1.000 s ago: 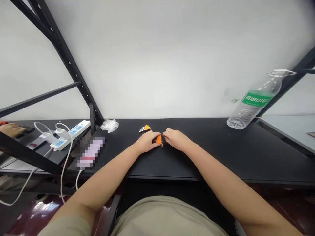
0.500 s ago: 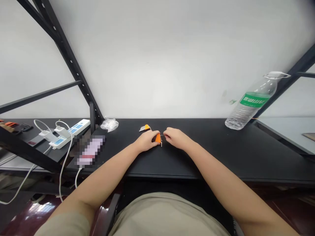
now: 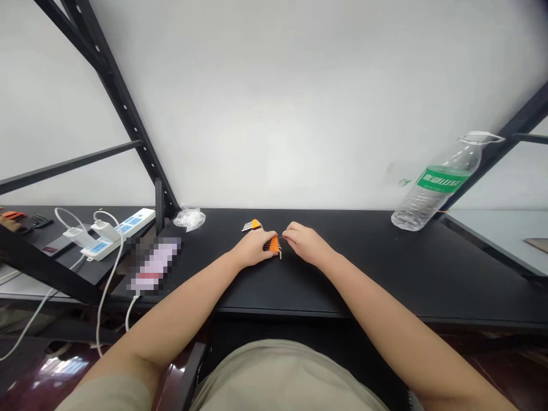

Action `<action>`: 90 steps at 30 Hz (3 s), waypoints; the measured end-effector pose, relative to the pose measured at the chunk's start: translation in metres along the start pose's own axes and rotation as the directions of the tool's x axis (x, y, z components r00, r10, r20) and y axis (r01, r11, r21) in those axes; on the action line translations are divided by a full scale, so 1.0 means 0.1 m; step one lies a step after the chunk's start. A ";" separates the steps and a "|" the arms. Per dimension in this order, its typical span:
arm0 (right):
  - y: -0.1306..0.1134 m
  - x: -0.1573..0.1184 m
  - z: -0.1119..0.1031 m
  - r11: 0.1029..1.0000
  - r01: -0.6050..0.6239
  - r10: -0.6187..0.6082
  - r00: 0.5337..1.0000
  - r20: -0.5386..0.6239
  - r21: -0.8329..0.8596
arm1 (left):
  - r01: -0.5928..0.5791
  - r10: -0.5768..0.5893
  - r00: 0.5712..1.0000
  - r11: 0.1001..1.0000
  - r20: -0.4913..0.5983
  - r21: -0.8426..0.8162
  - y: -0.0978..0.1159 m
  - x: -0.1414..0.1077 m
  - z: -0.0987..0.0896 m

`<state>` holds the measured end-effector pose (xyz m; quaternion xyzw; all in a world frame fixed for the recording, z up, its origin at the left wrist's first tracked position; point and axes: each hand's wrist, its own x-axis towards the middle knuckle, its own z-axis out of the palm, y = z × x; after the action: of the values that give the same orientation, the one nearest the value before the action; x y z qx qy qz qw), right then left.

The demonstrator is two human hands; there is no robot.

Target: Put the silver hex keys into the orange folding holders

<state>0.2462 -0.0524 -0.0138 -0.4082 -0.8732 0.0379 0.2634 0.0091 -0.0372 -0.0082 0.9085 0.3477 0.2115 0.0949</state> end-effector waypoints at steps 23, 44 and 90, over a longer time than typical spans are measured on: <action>-0.08 0.11 0.21 0.862 -0.067 0.123 0.989 -0.081 0.502 | -0.058 0.013 0.991 0.936 -0.132 -0.348 0.23 -0.03 0.00; 0.13 0.19 0.41 0.908 -0.294 0.347 0.927 -0.144 0.299 | 0.139 -0.136 0.956 0.990 -0.259 -0.009 -0.16 0.08 -0.01; -0.23 0.42 0.45 -0.006 -0.443 0.420 0.812 0.404 0.896 | 0.063 -0.077 0.987 0.993 -0.139 -0.102 -0.03 -0.01 -0.15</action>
<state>0.1862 -0.0303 -0.0277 -0.3863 -0.4685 0.6697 0.4275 -0.0002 -0.0352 0.0044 0.8724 0.3748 0.2893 0.1214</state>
